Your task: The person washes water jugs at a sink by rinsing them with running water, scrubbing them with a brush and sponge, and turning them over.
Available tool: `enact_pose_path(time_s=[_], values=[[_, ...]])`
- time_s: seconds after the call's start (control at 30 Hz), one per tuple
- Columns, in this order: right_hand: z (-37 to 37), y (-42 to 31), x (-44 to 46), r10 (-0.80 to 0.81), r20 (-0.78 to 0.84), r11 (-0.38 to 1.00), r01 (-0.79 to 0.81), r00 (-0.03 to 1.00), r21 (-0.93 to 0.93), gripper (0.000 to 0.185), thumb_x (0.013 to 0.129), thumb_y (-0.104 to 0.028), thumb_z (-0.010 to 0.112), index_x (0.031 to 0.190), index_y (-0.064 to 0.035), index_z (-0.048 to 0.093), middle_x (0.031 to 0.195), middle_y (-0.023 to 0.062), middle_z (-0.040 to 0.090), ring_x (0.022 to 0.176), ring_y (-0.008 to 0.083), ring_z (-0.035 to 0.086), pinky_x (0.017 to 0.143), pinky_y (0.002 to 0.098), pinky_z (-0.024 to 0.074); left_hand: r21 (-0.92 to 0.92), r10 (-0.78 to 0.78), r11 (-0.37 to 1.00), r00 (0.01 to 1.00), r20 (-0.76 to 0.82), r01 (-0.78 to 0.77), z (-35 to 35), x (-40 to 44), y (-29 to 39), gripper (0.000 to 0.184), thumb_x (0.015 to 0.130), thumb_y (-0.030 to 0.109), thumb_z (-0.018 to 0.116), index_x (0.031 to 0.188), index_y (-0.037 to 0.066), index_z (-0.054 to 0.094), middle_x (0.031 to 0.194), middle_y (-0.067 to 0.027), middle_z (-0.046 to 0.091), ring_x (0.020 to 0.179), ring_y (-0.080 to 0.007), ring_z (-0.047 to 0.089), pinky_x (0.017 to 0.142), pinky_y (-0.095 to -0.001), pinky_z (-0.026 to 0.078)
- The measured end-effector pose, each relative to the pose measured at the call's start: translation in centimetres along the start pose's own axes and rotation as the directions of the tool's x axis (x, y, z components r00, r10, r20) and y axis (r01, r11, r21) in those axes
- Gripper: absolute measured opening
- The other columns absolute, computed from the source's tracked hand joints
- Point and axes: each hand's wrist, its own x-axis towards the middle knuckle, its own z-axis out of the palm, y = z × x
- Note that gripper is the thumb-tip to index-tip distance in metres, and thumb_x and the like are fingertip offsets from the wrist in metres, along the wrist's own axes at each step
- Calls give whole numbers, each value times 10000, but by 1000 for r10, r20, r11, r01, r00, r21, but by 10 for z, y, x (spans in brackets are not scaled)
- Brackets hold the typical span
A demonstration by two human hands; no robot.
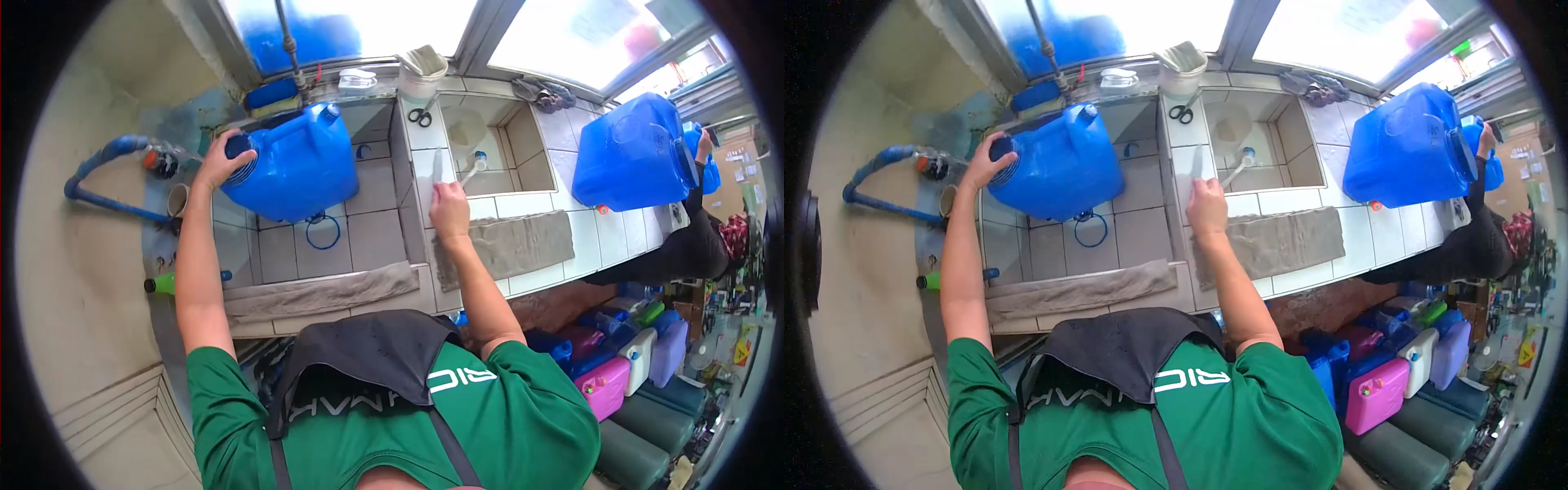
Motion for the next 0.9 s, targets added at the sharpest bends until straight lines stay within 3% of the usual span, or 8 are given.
enact_pose_path(time_s=[0.07, 0.27, 0.37, 0.5, 0.73, 0.8, 0.83, 0.9], values=[[9, 2, 12, -3, -37, 1000, 3, 999, -3, 148, 850, -101, 632, 981, -47, 675, 917, 164, 604, 889, 355, 611, 780, 429, 513, -38, -62, 998, 970, -236, 55, 20, 0, 5, 676, 792, 596, 697, 1228, 86, 613, 1184, -182, 632, 1122, -318, 599, 962, -397, 450], [-4, 12, 66, 34, -35, 999, -34, 999, 11, 194, 862, -246, 641, 898, -68, 708, 854, 136, 656, 835, 343, 640, 738, 430, 521, -125, -208, 977, 909, -360, 174, 28, -28, 27, 594, 815, 527, 711, 1163, 50, 645, 1129, -173, 668, 1038, -298, 638, 911, -374, 476], [9, 94, 114, 316, 31, 936, -306, 948, -174, 258, 823, -300, 666, 862, -48, 706, 862, 150, 693, 840, 311, 674, 724, 416, 539, -128, -240, 970, 876, -417, 205, 33, -39, 30, 569, 822, 499, 716, 1158, 45, 644, 1119, -173, 673, 1026, -297, 642, 913, -367, 477], [35, 175, 141, 594, 551, 798, -343, 586, -495, 349, 839, -376, 657, 791, -34, 706, 885, 145, 725, 832, 251, 712, 722, 384, 556, -107, -200, 979, 882, -427, 171, 35, -37, 21, 534, 837, 475, 709, 1157, 53, 643, 1109, -168, 672, 1021, -290, 643, 917, -364, 477], [130, 236, 137, 534, 806, 845, -152, 256, -512, 326, 855, -270, 679, 969, 34, 650, 861, 202, 702, 704, 288, 713, 633, 405, 578, -150, -192, 978, 893, -407, 142, 33, -27, 14, 487, 853, 427, 709, 1162, 56, 644, 1108, -162, 672, 1024, -289, 642, 918, -363, 479], [168, 282, 137, 600, 796, 640, -550, -80, -537, 308, 838, -183, 658, 1032, 54, 621, 874, 228, 695, 708, 313, 712, 601, 419, 586, -144, -182, 980, 899, -398, 135, 33, -26, 13, 482, 856, 424, 706, 1162, 56, 647, 1108, -165, 672, 1024, -292, 642, 917, -366, 480], [163, 283, 136, 602, 794, 640, -546, -82, -541, 308, 838, -183, 658, 1032, 54, 621, 874, 228, 695, 708, 313, 712, 601, 419, 586, -147, -188, 979, 898, -397, 139, 34, -26, 13, 482, 856, 424, 706, 1162, 56, 647, 1108, -165, 672, 1024, -292, 642, 917, -366, 480], [138, 271, 137, 678, 695, 610, -710, 238, -352, 262, 809, -148, 632, 972, 58, 638, 885, 232, 696, 705, 319, 712, 582, 403, 592, -127, -181, 982, 900, -397, 141, 32, -25, 13, 489, 853, 427, 705, 1160, 50, 651, 1113, -167, 671, 1029, -292, 642, 919, -367, 480]])
